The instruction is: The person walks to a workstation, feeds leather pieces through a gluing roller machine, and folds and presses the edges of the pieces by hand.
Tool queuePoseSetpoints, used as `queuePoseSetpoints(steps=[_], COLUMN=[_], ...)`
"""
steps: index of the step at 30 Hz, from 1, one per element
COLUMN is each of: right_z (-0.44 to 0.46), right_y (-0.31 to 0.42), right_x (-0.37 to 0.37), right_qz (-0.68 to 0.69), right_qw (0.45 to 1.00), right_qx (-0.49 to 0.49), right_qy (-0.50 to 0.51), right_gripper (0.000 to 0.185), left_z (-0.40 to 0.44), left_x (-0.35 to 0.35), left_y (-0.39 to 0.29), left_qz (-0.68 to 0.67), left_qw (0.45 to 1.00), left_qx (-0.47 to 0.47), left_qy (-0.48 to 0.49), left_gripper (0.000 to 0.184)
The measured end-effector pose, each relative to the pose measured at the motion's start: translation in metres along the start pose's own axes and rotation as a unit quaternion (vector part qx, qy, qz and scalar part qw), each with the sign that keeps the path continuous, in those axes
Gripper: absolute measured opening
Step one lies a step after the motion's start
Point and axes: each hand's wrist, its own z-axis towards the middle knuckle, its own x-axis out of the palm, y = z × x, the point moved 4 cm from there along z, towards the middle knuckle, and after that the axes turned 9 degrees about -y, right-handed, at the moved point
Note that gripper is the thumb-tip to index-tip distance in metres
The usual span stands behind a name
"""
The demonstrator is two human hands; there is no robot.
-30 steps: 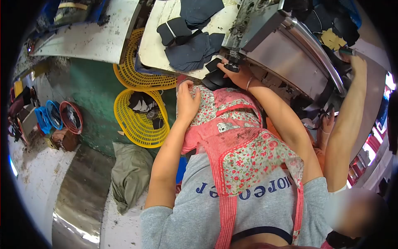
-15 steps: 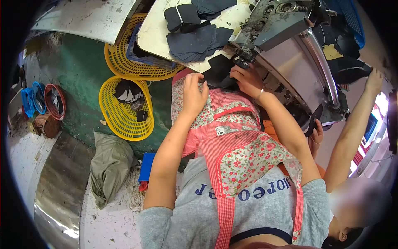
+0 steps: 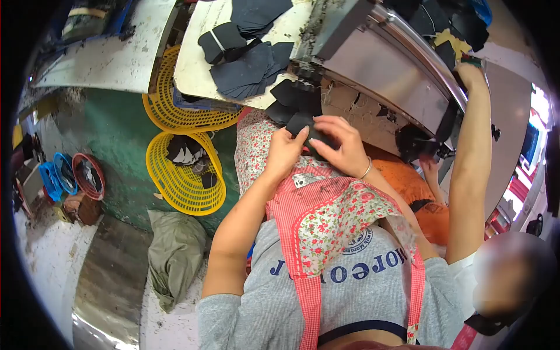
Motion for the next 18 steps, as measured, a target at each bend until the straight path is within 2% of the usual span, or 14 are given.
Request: queuePoseSetpoints(steps=[2,4,6,8,9,11,13,14,15,16,17,18], right_z=[-0.008,-0.013,-0.014,-0.020,-0.025,-0.039,-0.041,-0.041,-0.038,-0.028,-0.018,-0.017], right_y=[-0.009,-0.013,-0.019,-0.038,-0.049,-0.082,-0.097,-0.087,-0.078,-0.049,-0.018,-0.012], right_x=[-0.004,-0.004,-0.002,-0.002,0.000,0.001,-0.016,-0.019,-0.014,-0.013,-0.014,-0.015], right_qz=[0.030,0.032,0.044,0.116,0.153,0.331,0.369,0.306,0.196,0.131,0.064,0.065], right_qw=[0.997,0.998,0.995,0.974,0.956,0.808,0.769,0.812,0.909,0.956,0.986,0.986], right_qx=[0.074,0.045,0.036,0.160,0.220,0.431,0.399,0.405,0.286,0.191,0.093,0.110], right_qy=[-0.024,-0.041,-0.082,-0.109,-0.119,-0.229,-0.337,-0.288,-0.229,-0.179,-0.126,-0.109], right_gripper=[0.027,0.022,0.015,0.013,0.012,0.013,0.013,0.014,0.016,0.017,0.018,0.018], left_z=[-0.006,-0.002,0.000,0.000,0.001,0.002,0.002,0.004,0.005,0.004,0.001,-0.003], left_x=[0.006,0.009,0.011,0.016,0.018,0.015,0.010,0.011,0.011,0.013,0.015,0.018], left_y=[-0.008,-0.005,-0.007,-0.007,-0.006,-0.003,-0.003,-0.005,-0.006,-0.006,-0.009,-0.016], left_qz=[-0.033,-0.022,-0.025,-0.036,-0.045,-0.055,-0.060,-0.017,0.025,0.068,0.067,0.065], left_qw=[0.999,0.998,0.999,0.999,0.998,0.998,0.998,0.999,0.998,0.994,0.996,0.997], left_qx=[0.014,0.063,0.044,0.030,0.026,0.021,0.020,0.043,0.063,0.081,0.065,0.049], left_qy=[0.013,0.018,0.018,0.024,0.027,0.015,-0.012,-0.012,-0.011,-0.008,0.000,0.007], left_gripper=[0.014,0.012,0.013,0.014,0.014,0.015,0.015,0.016,0.017,0.018,0.019,0.019])
